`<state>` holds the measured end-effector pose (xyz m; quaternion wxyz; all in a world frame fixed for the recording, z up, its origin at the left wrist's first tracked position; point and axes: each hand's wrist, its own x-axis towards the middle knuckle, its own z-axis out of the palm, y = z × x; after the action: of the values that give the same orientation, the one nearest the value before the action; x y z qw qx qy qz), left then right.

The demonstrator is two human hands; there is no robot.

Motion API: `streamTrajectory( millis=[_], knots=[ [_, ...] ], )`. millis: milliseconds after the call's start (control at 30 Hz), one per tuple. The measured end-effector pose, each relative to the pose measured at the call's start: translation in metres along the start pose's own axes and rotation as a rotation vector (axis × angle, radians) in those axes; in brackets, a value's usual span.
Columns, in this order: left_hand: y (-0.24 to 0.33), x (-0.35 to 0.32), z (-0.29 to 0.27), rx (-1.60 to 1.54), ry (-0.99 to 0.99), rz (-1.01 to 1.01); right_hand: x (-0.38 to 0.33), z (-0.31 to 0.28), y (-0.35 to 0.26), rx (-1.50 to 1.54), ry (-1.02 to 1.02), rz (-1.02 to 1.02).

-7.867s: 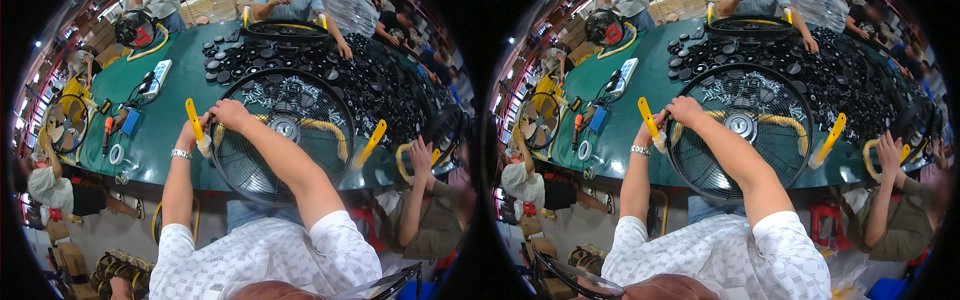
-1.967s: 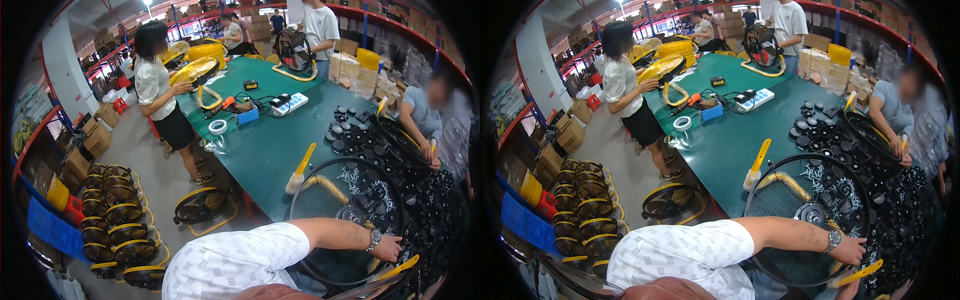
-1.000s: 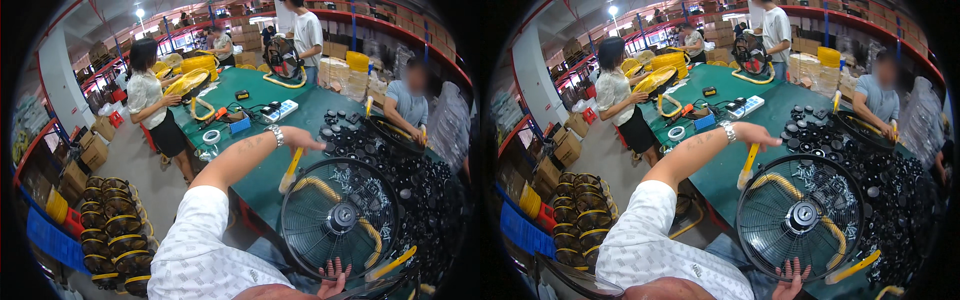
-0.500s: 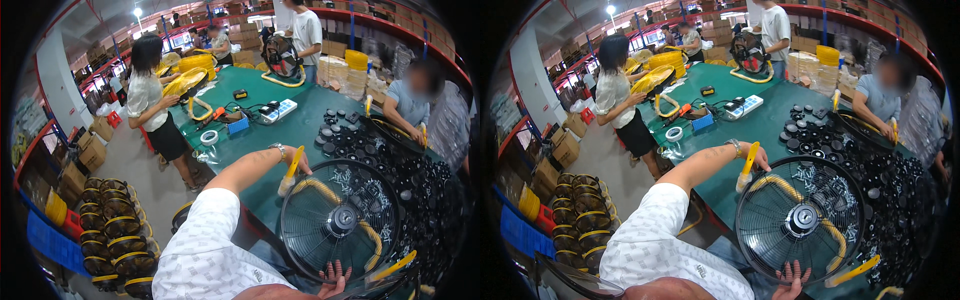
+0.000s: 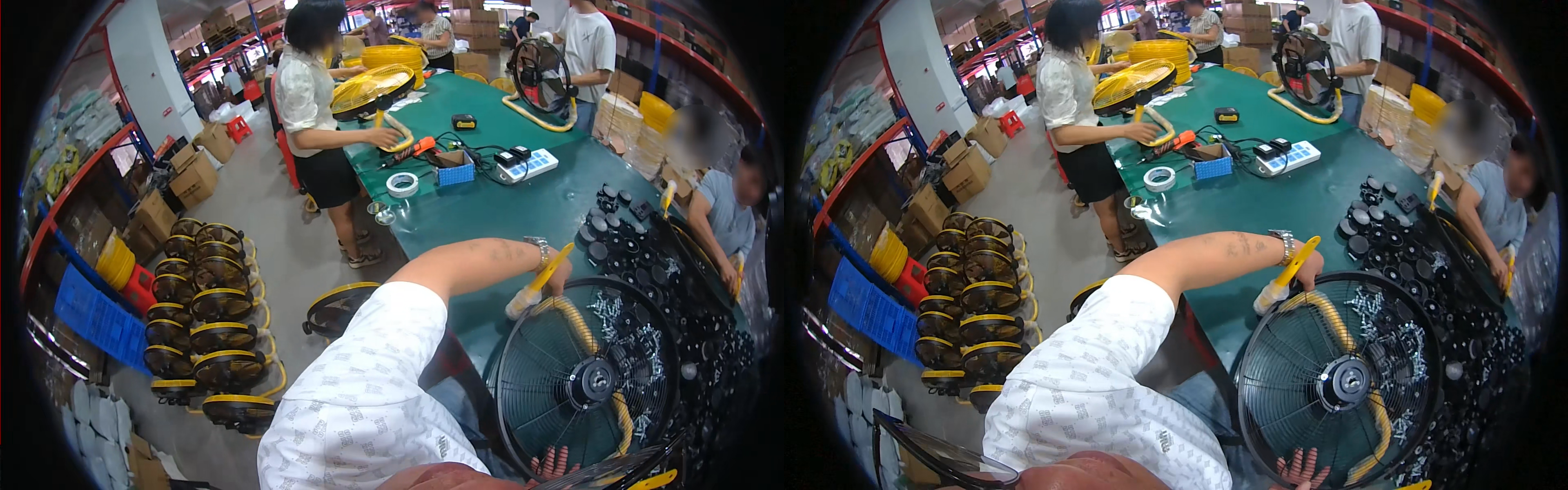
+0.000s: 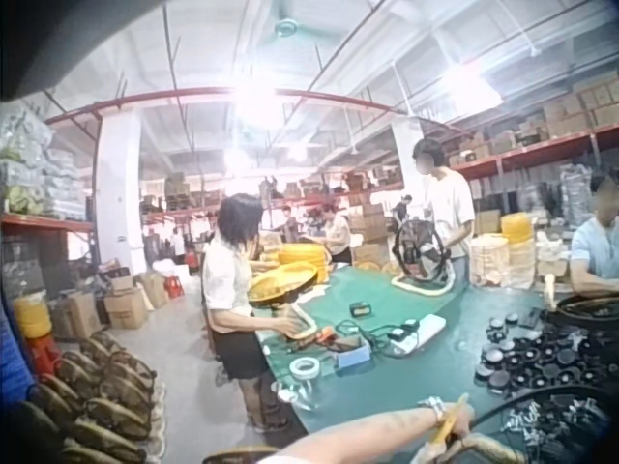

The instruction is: Assemble a floor fan by attaching the stand components to the fan guard.

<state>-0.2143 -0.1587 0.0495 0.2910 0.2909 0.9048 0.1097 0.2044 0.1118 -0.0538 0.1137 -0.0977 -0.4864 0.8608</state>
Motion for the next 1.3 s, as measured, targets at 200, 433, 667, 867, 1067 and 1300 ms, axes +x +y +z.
streamTrajectory(
  millis=[200,433,667,867,1067,1300],
  knots=[
    [-0.003,0.002,0.002,-0.119,-0.004,-0.044,0.020,-0.039,0.020,0.028,0.055,0.105],
    [0.001,0.005,-0.029,0.116,0.102,0.043,0.016,0.001,-0.014,-0.134,0.075,0.034],
    [0.047,-0.016,-0.093,0.136,0.195,0.015,0.033,0.083,-0.081,-0.010,0.145,-0.201],
    [0.072,-0.039,-0.105,0.089,0.444,0.058,0.037,0.081,-0.111,-0.009,0.135,-0.251],
    [0.088,-0.063,-0.110,0.213,0.361,0.097,0.007,0.081,-0.132,0.006,0.049,-0.286],
    [0.106,-0.094,-0.098,0.012,0.193,-0.064,-0.010,0.060,-0.153,0.008,-0.032,-0.245]
  ],
)
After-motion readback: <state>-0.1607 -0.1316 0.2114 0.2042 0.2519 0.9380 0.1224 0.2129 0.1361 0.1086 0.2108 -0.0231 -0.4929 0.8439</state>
